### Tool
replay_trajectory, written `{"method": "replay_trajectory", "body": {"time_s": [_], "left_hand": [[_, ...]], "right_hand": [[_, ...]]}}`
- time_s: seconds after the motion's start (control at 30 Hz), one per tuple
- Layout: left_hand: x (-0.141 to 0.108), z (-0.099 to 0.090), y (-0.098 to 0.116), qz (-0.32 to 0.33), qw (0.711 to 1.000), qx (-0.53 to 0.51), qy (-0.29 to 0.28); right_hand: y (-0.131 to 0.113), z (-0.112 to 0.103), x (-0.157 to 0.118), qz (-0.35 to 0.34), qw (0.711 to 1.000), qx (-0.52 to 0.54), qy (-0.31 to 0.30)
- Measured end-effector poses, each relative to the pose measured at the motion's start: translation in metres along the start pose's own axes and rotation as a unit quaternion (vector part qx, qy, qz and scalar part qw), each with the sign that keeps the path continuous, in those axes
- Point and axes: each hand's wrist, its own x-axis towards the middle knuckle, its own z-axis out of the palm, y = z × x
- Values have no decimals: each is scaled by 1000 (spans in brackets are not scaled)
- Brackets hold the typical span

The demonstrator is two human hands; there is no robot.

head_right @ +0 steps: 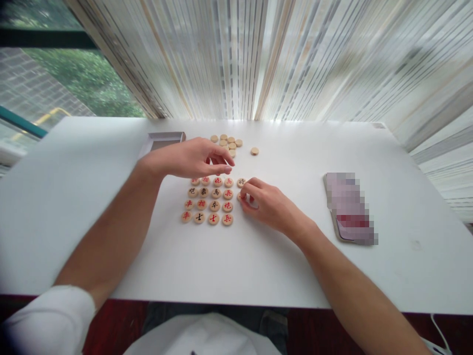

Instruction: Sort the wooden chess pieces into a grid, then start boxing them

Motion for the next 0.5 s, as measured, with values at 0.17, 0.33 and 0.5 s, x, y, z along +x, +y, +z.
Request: {"method": "replay_trajectory", "body": {"time_s": [0.17,0.33,0.5], "left_hand": [[0,0,-6,-21,998,41,45],[1,1,-12,-79,989,91,90],[0,1,-15,-92,985,93,109]], "right_hand": [[0,1,0,-3,1000,3,5],[0,0,0,0,1000,10,6],[1,-1,0,-7,1000,19,22]]}}
